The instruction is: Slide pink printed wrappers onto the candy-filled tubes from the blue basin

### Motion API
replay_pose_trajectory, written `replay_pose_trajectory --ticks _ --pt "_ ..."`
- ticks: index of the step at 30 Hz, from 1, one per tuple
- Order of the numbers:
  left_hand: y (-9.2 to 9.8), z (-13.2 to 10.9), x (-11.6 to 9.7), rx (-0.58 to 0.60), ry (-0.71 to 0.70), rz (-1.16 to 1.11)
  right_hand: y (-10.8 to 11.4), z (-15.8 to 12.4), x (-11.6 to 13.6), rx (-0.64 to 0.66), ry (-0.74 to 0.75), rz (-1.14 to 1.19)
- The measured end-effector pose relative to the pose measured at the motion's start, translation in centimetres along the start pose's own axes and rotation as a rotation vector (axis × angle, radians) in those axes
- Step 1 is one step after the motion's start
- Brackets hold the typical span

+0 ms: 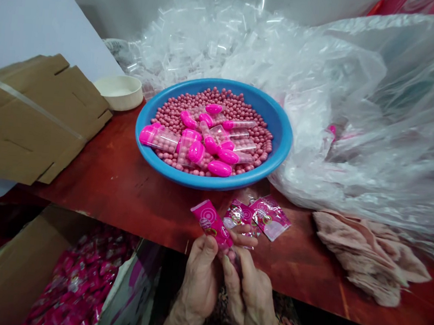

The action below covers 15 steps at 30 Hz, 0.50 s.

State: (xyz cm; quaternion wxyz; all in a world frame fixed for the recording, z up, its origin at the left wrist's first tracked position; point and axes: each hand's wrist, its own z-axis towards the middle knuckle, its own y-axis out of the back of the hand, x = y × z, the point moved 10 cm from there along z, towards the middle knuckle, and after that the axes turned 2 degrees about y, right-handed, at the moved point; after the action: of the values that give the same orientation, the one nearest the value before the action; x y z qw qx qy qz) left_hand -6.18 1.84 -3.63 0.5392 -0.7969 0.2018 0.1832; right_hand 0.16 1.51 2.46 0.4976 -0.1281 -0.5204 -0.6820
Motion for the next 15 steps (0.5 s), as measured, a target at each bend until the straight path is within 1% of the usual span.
replay_pose_trajectory --ticks 3,6,8,11,13,15 --pt "0.0 -0.4 -0.2 -0.044 -0.044 0.026 0.4 -0.4 0.4 -0.053 0.007 -0.087" --pt "-0.1 -1.0 0.0 -0.066 -0.050 0.053 0.6 -0.6 0.7 -0.076 -0.004 -0.142" --pt "0.0 -1.3 0.2 -0.087 -0.040 0.057 0.8 -0.4 0.5 -0.070 -0.037 -0.097" --pt "0.3 -1.3 0.2 -0.093 -0.031 0.047 0.8 0.2 0.2 -0.051 -0.070 0.042" --pt "0.4 -1.0 -0.3 -0.087 -0.042 0.051 0.7 0.6 0.1 -0.024 -0.066 0.099" --pt "0.9 -0.7 -1.1 -0.115 -0.077 0.061 0.2 0.8 -0.2 0.028 -0.070 0.130"
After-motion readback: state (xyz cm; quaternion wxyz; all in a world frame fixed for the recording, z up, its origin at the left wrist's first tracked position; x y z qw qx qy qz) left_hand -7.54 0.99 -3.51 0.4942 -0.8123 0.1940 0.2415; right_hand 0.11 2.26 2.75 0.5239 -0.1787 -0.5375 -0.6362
